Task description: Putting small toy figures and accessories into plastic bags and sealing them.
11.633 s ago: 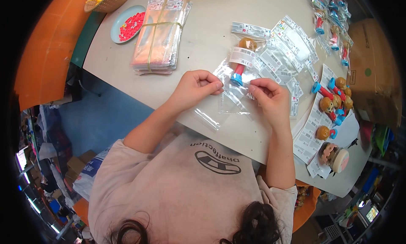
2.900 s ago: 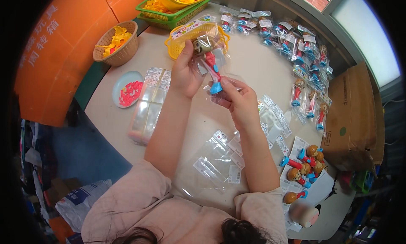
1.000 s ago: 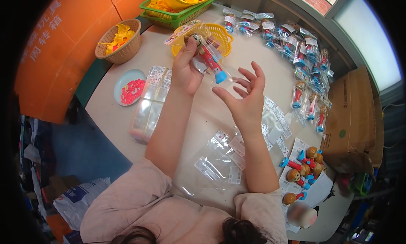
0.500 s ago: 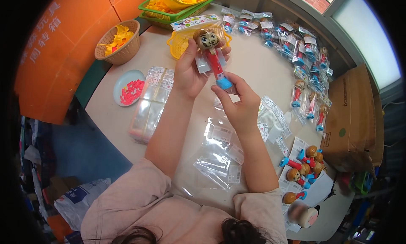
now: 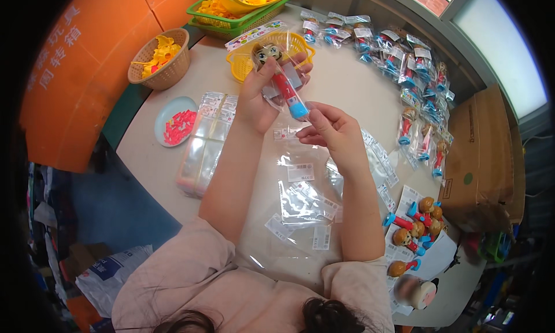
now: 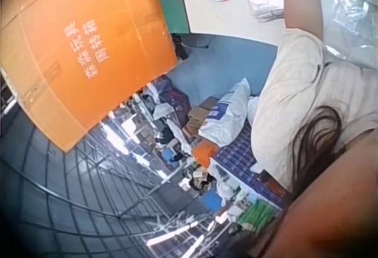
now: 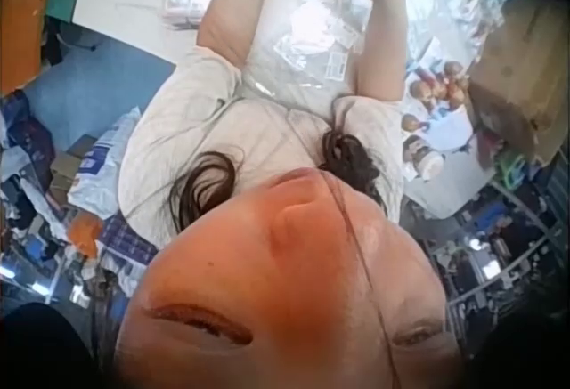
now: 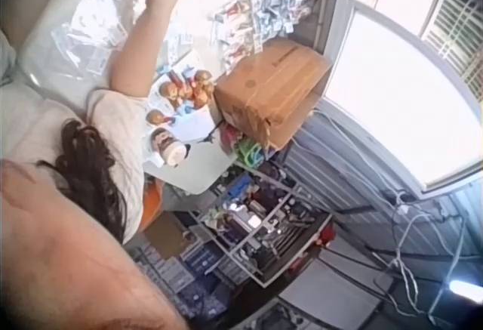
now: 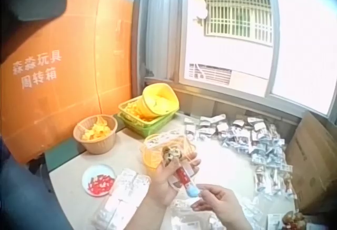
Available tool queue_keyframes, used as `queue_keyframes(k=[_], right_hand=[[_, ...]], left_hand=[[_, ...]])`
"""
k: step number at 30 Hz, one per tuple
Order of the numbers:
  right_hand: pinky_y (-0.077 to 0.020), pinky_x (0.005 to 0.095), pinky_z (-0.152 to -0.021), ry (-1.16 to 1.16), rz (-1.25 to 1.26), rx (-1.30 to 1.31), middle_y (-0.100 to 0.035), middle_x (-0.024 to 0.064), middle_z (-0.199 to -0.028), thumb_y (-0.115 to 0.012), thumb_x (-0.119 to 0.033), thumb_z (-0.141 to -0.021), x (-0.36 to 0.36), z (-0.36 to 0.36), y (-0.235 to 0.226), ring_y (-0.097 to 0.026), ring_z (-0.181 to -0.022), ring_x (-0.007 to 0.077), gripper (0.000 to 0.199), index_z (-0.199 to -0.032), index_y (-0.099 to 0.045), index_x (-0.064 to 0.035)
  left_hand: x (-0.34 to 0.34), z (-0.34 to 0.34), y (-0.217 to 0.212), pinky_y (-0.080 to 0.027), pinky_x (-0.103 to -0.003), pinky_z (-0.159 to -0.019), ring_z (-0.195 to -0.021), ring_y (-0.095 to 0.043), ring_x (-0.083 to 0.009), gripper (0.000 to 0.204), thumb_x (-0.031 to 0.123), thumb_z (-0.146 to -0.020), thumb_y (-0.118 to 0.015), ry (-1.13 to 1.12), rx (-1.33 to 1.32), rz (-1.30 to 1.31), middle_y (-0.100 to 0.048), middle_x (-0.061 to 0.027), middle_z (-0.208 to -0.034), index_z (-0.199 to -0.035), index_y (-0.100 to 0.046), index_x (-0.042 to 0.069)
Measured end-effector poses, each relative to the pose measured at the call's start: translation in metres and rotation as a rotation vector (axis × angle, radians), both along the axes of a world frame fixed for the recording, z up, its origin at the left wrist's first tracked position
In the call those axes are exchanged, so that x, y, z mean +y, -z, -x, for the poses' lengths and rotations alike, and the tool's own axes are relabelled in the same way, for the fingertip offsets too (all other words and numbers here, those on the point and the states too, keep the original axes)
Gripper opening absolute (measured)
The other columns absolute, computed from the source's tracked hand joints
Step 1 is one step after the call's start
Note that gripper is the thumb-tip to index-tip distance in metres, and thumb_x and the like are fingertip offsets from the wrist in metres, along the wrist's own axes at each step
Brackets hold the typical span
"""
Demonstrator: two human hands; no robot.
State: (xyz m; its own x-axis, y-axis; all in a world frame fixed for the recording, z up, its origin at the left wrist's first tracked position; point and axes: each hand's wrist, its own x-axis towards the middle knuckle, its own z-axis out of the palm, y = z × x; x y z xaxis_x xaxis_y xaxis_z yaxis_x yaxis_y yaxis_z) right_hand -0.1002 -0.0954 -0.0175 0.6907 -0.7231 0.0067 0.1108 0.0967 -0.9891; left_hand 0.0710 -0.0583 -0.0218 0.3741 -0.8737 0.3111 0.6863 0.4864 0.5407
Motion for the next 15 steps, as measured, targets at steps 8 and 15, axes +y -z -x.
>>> queue_keyframes(k=[8,15], right_hand=[[-0.0573,0.0254,-0.058,0.143,-0.058,0.032,-0.069,0.0144,-0.094,-0.059,-0.019,-0.093,-0.008,0.011,-0.005,-0.07,-0.076,0.0204,0.027,-0.105,-0.063,0.0051],[-0.059,0.0293,-0.074,0.063,-0.478,-0.121,-0.064,0.0212,-0.111,-0.053,-0.03,-0.096,-0.006,0.006,-0.01,-0.068,-0.092,0.0253,0.042,-0.12,-0.051,0.0053]], left_hand=[[-0.002,-0.009,0.006,-0.05,-0.043,-0.093,-0.112,-0.058,-0.0345,0.049,0.023,-0.093,-0.06,0.043,0.076,0.049,-0.055,-0.0224,-0.124,-0.132,-0.038,0.002],[-0.005,-0.006,0.01,-0.05,-0.041,-0.093,-0.11,-0.059,-0.031,0.047,0.016,-0.093,-0.058,0.052,0.131,0.022,-0.057,-0.0218,-0.122,-0.133,-0.037,0.001]])
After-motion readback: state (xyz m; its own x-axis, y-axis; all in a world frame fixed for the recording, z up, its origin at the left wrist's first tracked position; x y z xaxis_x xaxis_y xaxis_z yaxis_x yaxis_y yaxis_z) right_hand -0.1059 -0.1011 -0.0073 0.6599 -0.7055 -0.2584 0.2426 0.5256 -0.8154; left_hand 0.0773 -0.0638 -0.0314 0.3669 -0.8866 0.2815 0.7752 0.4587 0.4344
